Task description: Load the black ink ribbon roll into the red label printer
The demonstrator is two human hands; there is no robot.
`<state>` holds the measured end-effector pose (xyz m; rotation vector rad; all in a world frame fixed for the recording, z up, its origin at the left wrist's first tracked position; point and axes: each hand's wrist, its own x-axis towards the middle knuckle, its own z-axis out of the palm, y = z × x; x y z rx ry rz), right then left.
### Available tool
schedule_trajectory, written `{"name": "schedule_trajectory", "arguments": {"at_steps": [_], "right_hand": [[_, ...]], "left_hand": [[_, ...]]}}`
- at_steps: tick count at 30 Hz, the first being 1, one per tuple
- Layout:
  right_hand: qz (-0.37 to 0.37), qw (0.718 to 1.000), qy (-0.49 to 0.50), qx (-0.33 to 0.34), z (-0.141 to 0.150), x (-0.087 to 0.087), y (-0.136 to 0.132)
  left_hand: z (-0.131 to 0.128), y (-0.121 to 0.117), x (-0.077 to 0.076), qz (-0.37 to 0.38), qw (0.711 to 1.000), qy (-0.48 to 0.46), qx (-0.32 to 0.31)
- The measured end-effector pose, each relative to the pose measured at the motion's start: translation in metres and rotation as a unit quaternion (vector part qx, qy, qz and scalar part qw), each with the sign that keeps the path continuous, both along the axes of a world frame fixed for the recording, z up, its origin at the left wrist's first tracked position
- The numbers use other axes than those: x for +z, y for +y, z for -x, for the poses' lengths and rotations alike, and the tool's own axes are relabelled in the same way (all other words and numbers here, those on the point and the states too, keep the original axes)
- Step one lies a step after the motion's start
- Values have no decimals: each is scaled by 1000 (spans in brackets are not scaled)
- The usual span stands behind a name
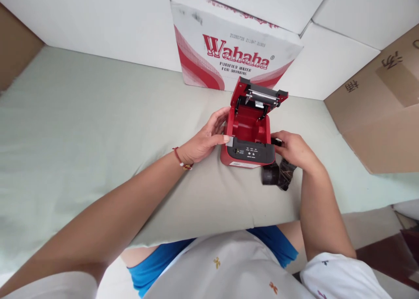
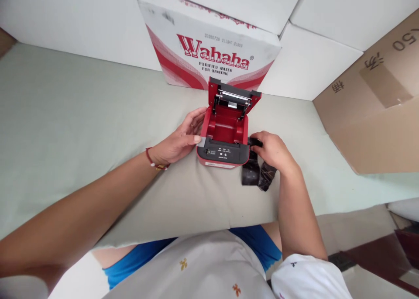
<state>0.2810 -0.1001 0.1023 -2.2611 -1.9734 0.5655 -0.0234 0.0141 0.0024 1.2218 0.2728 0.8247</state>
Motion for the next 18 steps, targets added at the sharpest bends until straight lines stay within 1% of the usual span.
{"name": "schedule_trajectory", "arguments": {"at_steps": [3, 5, 9, 11, 13, 16, 18], "right_hand": [[-22, 998, 53, 20, -4, 13, -8], [-46, 996, 69, 37, -1, 19, -10], [-53, 996, 24, 62, 15, 26, -13], [-58, 996, 23, 56, 19, 36, -21], [-65, 996, 40, 44, 16, 56, -34], [-54, 996, 64, 32, 9, 96, -54], [-57, 996, 65, 36, 9, 117, -60]], "left_hand": [[0, 0, 0, -1, 1000, -4, 0], [-1, 0, -1, -1, 1000, -6, 1], [0, 1, -2, -5, 1000, -8, -1], [1, 1, -2, -7, 1000, -2, -1], [1, 2, -2, -5, 1000, 3, 0], [0, 2, -2, -1, 1000, -1, 2], [0, 2, -2, -1, 1000, -7, 3]]}}
